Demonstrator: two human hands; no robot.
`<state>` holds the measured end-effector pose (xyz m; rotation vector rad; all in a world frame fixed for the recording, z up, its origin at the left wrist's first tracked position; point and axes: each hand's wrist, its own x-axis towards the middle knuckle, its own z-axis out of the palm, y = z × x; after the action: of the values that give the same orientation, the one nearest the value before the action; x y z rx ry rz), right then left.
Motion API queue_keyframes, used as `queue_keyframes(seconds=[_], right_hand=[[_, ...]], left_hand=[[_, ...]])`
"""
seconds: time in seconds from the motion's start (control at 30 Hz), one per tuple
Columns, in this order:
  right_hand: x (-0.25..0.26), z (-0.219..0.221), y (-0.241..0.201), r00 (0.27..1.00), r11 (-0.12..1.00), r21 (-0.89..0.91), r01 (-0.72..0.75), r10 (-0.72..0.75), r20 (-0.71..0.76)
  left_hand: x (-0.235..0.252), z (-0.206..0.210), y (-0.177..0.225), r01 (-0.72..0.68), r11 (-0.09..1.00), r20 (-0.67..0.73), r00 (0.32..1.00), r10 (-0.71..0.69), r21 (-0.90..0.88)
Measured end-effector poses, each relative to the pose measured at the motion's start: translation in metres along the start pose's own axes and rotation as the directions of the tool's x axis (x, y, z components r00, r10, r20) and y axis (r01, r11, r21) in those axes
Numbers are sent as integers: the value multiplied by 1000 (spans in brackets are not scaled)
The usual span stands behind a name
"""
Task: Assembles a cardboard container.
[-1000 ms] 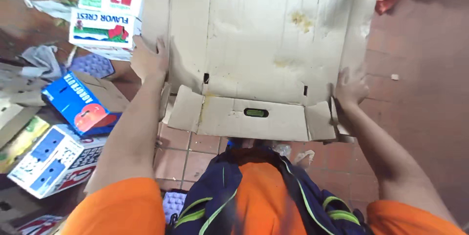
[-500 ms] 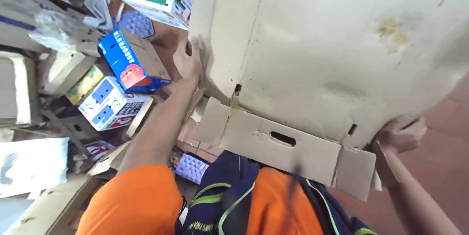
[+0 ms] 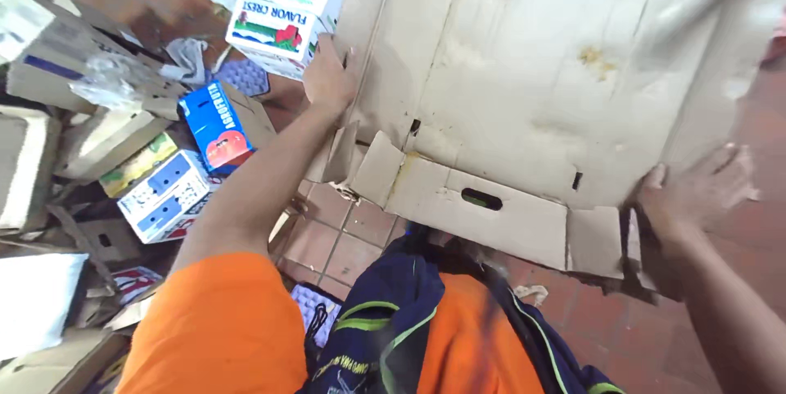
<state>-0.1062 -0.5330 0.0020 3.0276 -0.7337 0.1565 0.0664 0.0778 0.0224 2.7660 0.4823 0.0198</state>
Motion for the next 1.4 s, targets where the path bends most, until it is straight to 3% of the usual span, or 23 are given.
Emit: queue_keyframes(seconds=[0.13,0.23,0.33,0.37,0.43,0.53,0.67,0.77,0.97,1.33,1.4], right_hand=[[-8,-47,-19,928,928,-8,371,-371,39],[-29,-74,-57,723,764,135,631,-642,256],[-66,-66,-86,563,697,134,705,-664,491],[-75,-58,-89,548,702,102,705,-629,551],[-85,-45,-92,559,740,74,669,-567,605],[-98,-36,-99,602,795,78,601,-515,610],[-108,-11,-88,642,797,133,589,-562,522],[-109,6,-73,647,771,188,609,-619,444],[-115,10,-76,716,800,216,560,-599,359],[-111,14,-82,742,808,174,563,-587,325],[-109,11,-82,720,792,245,559,-610,331]], left_hand=[[-25,-39,17,-343,937,72,938,339,71],[-65,-67,33,-622,763,270,776,570,177],[-90,-60,26,-709,686,656,598,460,166],[-93,-51,16,-714,682,733,548,404,158],[-94,-32,-3,-731,663,777,509,370,163],[-105,-7,-18,-733,658,733,542,411,172],[-115,10,-21,-703,683,708,584,396,198],[-121,16,-24,-685,695,684,616,390,221],[-128,24,-27,-674,686,607,674,421,273],[-126,23,-29,-685,685,613,658,437,246],[-128,10,-24,-694,674,651,638,411,255]])
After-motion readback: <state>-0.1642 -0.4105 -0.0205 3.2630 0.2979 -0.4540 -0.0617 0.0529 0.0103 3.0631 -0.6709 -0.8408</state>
